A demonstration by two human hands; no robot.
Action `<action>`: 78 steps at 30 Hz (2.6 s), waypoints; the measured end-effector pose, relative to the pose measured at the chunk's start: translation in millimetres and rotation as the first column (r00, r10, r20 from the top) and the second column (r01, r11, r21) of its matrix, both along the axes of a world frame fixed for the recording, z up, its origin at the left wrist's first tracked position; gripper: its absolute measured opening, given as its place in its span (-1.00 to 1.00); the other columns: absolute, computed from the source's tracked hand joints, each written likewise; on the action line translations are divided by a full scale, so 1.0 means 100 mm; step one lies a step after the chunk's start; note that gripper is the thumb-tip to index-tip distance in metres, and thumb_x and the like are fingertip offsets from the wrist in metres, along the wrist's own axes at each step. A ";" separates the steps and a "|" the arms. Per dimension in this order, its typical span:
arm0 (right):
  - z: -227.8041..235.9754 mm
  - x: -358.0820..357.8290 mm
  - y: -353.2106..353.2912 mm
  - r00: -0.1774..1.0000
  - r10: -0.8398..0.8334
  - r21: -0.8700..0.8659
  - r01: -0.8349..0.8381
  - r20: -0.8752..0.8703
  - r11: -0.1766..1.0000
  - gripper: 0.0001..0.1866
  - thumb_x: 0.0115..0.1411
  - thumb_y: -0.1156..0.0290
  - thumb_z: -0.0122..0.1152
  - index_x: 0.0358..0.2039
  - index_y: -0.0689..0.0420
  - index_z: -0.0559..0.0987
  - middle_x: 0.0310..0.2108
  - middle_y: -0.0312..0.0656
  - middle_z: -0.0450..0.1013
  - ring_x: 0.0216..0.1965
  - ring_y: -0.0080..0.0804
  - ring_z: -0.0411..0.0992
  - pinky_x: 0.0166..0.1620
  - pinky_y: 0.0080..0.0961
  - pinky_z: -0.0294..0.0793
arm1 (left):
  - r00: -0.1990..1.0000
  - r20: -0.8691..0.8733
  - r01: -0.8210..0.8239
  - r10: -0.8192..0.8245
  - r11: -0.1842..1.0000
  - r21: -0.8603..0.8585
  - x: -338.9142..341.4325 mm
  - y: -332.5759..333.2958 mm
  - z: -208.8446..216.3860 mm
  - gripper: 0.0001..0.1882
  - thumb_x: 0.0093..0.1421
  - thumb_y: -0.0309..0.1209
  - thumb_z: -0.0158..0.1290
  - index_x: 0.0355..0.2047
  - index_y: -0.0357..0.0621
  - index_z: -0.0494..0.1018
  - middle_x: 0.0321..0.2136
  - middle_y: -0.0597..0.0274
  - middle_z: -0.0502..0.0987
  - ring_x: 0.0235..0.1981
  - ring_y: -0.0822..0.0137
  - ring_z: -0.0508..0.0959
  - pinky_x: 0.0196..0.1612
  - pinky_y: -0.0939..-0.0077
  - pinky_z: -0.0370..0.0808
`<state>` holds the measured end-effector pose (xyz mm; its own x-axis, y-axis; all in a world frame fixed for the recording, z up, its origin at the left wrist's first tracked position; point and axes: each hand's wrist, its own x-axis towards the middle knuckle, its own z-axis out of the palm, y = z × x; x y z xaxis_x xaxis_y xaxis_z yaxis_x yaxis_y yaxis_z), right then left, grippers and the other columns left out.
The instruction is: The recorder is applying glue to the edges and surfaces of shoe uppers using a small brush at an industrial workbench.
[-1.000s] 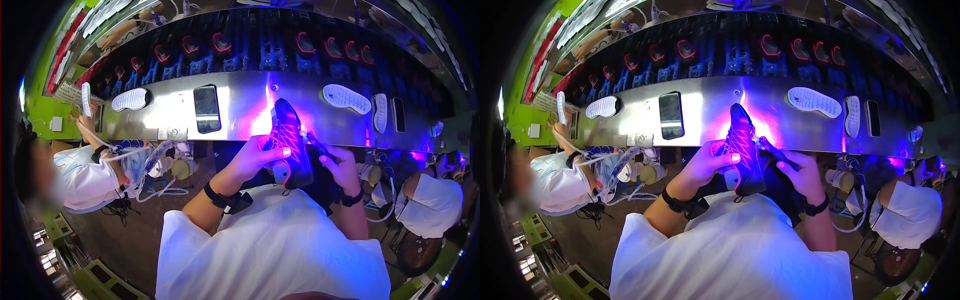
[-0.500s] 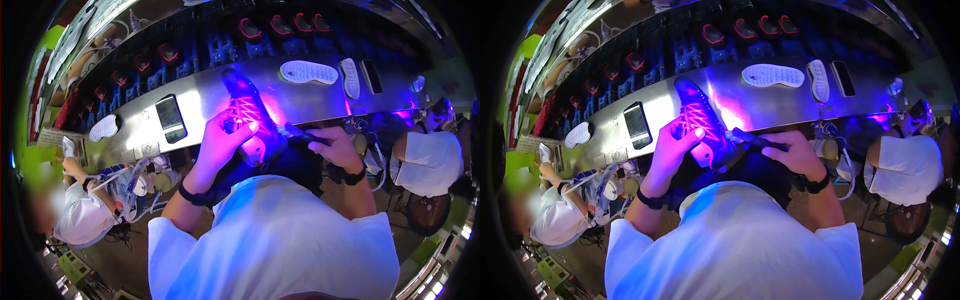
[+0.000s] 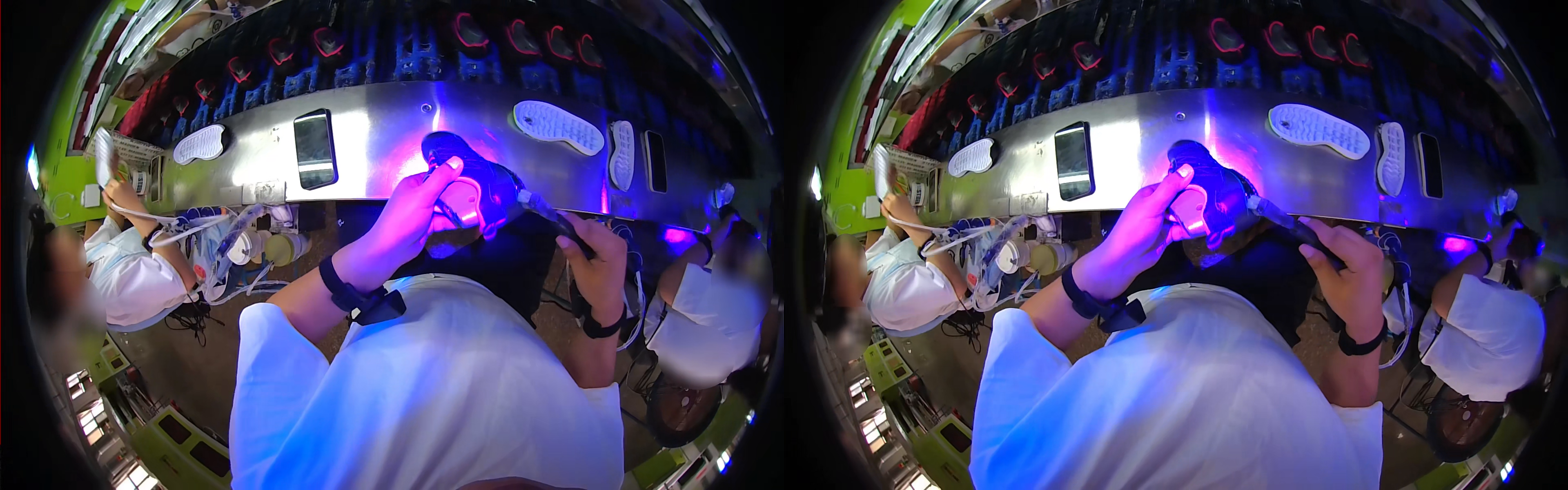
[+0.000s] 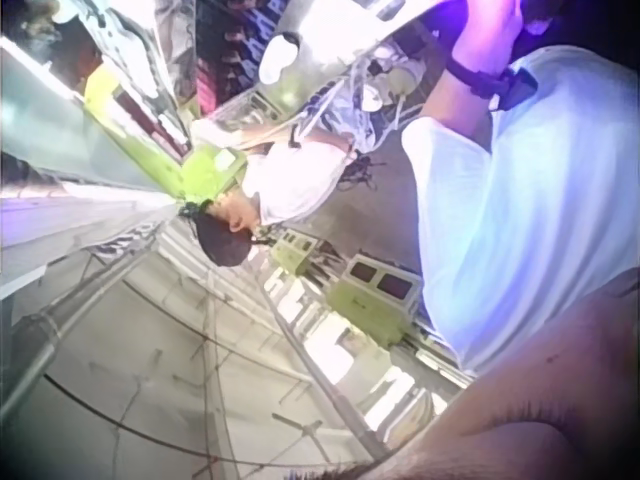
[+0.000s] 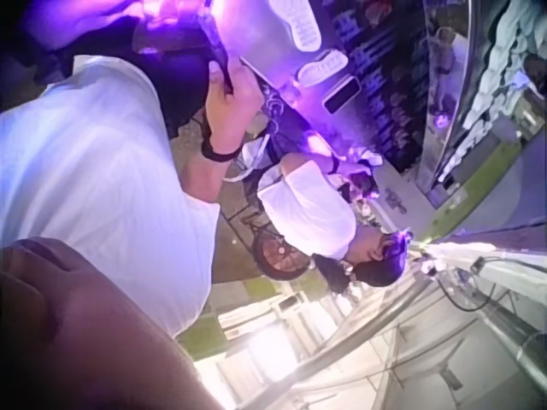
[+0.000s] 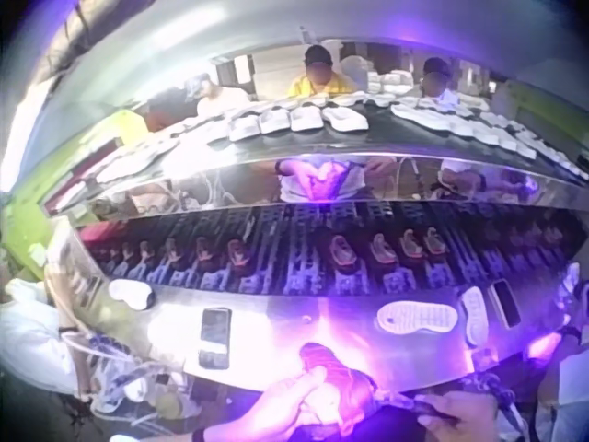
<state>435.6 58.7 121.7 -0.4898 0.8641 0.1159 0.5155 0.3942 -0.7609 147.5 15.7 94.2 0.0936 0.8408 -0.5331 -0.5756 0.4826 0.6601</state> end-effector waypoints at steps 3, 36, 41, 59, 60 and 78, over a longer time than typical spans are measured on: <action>0.10 -0.06 0.09 0.999 0.043 0.077 -0.043 0.002 0.996 -0.60 0.07 0.53 0.40 -0.02 0.11 0.66 -0.49 -0.12 0.43 -0.48 -0.29 0.41 -0.35 -0.47 0.37 | 0.990 0.143 -0.007 0.020 0.996 -0.091 0.00 -0.08 0.05 -0.50 0.40 -0.02 0.03 0.02 -0.25 0.44 -0.17 0.10 0.60 -0.20 0.25 0.67 -0.13 0.39 0.66; -0.31 -0.34 0.00 0.944 -0.278 -0.512 0.154 -0.176 0.845 -0.64 0.24 0.48 0.34 0.05 0.25 0.59 -0.24 -0.15 0.62 -0.27 -0.50 0.53 -0.10 -0.51 0.50 | 0.871 -0.432 -0.005 0.235 0.882 0.471 -0.16 -0.07 0.05 -0.15 -0.06 -0.59 0.41 0.27 -0.25 0.30 0.01 0.13 0.52 0.02 0.28 0.56 0.09 0.35 0.53; -0.12 -0.06 -0.16 0.891 -0.294 -0.445 0.120 -0.347 0.888 -0.60 0.23 0.50 0.31 0.10 0.21 0.58 -0.22 -0.16 0.62 -0.24 -0.47 0.52 -0.09 -0.49 0.49 | 0.180 -0.717 0.560 0.673 0.530 0.637 -0.24 0.05 0.06 -0.28 -0.26 -0.60 0.33 0.06 -0.14 0.57 -0.06 -0.01 0.49 0.02 -0.05 0.56 0.12 0.13 0.54; 0.28 0.14 0.01 0.974 0.013 -0.126 -0.042 -0.225 0.991 -0.53 0.06 0.55 0.35 0.05 0.15 0.63 -0.36 -0.17 0.55 -0.35 -0.39 0.48 -0.19 -0.50 0.44 | 0.069 -0.503 0.886 0.861 0.179 0.428 -0.16 0.19 0.38 -0.45 -0.19 -0.48 0.38 -0.08 0.17 0.67 -0.13 0.14 0.50 -0.06 0.08 0.59 -0.02 0.11 0.67; 0.23 0.13 0.01 0.974 0.043 -0.117 -0.071 -0.224 0.991 -0.53 0.06 0.55 0.35 0.05 0.15 0.63 -0.36 -0.17 0.55 -0.35 -0.39 0.48 -0.19 -0.50 0.44 | 0.046 -0.526 0.870 0.849 0.225 0.438 -0.18 0.18 0.38 -0.45 -0.17 -0.51 0.37 -0.07 0.16 0.67 -0.15 0.14 0.51 -0.06 0.08 0.59 -0.02 0.10 0.67; -0.82 0.25 0.18 0.862 -0.438 -0.573 0.230 -0.255 0.787 -0.58 0.32 0.55 0.11 0.19 0.21 0.38 -0.34 -0.26 0.51 -0.59 -0.73 0.26 -0.54 -0.74 0.24 | -0.356 -0.931 0.108 0.081 0.993 0.045 -2.28 2.83 -0.69 -0.56 0.18 -0.03 0.13 -0.19 -0.15 0.66 -0.28 -0.09 0.68 -0.19 -0.06 0.68 -0.08 0.14 0.62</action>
